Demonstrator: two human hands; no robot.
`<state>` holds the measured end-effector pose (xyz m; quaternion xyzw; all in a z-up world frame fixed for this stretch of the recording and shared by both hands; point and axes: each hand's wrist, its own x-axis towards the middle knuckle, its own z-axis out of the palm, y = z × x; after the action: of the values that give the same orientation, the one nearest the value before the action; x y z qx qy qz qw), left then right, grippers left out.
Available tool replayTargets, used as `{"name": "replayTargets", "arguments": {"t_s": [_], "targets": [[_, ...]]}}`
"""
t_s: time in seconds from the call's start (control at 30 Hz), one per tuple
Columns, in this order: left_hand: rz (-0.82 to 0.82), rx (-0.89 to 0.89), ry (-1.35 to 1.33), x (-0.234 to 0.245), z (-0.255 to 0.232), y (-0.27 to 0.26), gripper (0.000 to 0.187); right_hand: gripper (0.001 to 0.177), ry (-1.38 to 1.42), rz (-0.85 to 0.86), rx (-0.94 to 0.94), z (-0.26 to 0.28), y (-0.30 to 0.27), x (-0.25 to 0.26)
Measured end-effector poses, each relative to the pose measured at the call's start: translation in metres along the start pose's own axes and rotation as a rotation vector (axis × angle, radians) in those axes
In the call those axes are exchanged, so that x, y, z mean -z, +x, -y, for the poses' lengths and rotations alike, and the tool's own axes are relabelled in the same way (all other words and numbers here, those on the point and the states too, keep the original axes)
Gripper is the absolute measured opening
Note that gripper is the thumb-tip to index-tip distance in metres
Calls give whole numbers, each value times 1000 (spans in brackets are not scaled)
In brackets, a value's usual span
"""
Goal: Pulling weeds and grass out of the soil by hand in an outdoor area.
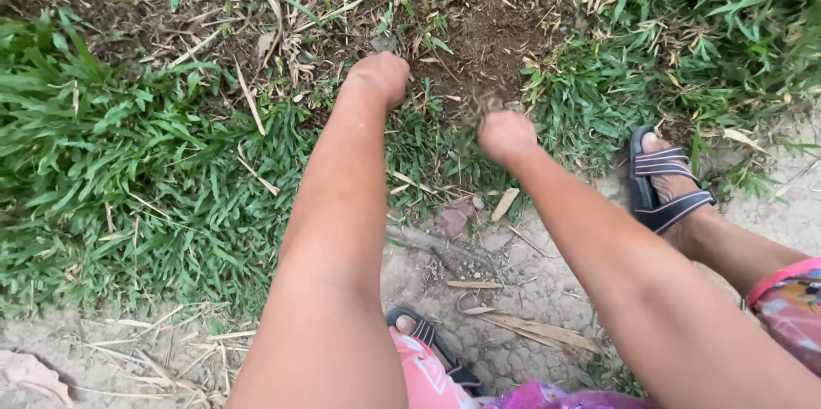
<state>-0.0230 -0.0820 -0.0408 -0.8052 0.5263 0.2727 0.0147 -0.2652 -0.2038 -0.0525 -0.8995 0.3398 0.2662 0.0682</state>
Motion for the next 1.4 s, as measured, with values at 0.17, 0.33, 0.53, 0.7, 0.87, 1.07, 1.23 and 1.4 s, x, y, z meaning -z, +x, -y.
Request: {"name": "replayTargets", "arguments": {"t_s": [0.17,0.33,0.53,0.7,0.87,1.07,1.23,1.4], "targets": [[-2,7,3,-5,12,3,28,43,112,11,78,31,-76,-31],[-41,102,-46,-6,31,-3,29,26,324,-326,330,77,-85,11],[-69,129,-59,-6,49,-31,28,34,125,-483,340,108,3,-7],[-179,18,-29,-6,46,-33,32,42,152,-46,37,115,30,6],[-97,-22,4,10,25,-34,37,25,-66,48,200,102,25,24],[-99,-7,20,20,13,-34,39,26,270,-122,79,92,20,9],[-133,10,-15,19,19,-41,34,30,835,104,-201,86,31,-6],[-86,27,-8,11,39,-44,30,33,418,-182,211,99,1,-58]]}}
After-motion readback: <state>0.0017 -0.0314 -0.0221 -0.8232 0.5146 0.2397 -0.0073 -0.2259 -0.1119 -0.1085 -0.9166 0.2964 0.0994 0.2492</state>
